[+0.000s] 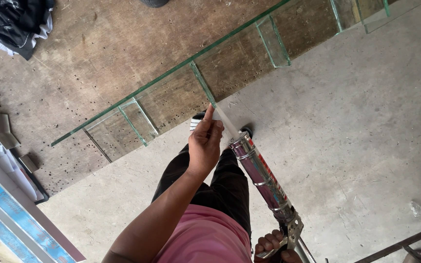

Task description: Assembling a glass structure by applying sealant with a caulking gun and positioning glass panels

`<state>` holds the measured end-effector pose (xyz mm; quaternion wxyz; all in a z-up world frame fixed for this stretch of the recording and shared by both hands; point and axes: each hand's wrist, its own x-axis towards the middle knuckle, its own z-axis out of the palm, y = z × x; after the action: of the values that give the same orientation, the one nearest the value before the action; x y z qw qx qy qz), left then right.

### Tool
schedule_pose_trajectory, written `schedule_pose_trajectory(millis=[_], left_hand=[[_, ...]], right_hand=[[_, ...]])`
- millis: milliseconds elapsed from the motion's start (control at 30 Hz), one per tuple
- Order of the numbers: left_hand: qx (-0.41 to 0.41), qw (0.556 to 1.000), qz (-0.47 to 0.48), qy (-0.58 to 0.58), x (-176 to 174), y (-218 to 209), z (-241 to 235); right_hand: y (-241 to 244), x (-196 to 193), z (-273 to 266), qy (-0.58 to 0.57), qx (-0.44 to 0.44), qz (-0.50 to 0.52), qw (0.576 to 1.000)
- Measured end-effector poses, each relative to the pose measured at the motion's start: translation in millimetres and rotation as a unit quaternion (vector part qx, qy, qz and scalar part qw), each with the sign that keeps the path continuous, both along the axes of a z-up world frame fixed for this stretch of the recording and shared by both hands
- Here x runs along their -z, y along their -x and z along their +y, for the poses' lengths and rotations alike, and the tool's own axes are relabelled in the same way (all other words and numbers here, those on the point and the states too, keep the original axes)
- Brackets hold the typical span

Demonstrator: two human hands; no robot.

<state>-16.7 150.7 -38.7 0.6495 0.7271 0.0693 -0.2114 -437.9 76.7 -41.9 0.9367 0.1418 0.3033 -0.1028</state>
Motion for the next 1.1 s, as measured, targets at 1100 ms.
schedule_pose_trajectory(millis=[1100], left_hand=[[0.001, 0.997, -0.032, 0.067, -33, 2, 2]], right_hand=[[25, 34, 22, 0.051, 0.159, -0.232, 0.958]])
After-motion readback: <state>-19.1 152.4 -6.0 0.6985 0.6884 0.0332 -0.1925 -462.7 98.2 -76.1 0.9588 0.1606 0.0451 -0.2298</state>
